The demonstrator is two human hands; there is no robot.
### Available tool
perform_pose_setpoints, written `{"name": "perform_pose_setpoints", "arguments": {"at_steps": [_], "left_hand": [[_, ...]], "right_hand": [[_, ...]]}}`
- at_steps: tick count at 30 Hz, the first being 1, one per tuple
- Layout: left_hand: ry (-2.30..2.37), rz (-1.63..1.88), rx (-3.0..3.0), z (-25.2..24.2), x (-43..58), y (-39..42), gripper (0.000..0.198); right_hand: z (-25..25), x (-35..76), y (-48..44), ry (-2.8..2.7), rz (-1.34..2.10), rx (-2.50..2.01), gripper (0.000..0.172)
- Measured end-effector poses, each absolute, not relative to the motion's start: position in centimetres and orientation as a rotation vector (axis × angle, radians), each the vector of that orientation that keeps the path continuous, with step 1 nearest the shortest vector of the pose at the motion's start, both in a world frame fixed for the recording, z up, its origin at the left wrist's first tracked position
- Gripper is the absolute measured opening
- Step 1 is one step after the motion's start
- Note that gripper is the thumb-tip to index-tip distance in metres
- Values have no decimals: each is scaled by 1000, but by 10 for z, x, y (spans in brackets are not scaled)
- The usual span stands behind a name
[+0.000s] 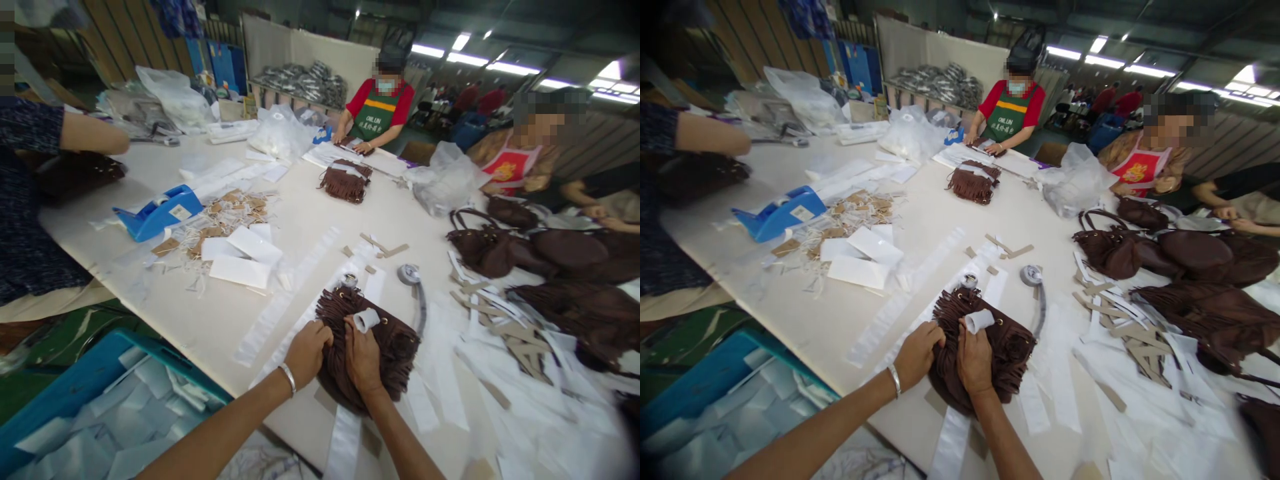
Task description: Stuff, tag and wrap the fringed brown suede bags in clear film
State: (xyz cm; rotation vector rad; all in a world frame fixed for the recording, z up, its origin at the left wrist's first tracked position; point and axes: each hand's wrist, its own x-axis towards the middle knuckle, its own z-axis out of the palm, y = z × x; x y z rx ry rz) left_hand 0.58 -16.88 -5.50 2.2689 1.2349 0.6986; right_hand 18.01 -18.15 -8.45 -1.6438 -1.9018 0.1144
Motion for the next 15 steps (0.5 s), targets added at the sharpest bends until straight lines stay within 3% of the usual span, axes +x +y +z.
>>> {"name": "perform_pose_setpoints", "arguments": {"at_steps": [15], "left_hand": [[1362, 664, 2341, -80, 5, -190, 28]], "right_hand": [[-83, 179, -187, -1933, 25, -1623, 30]]}}
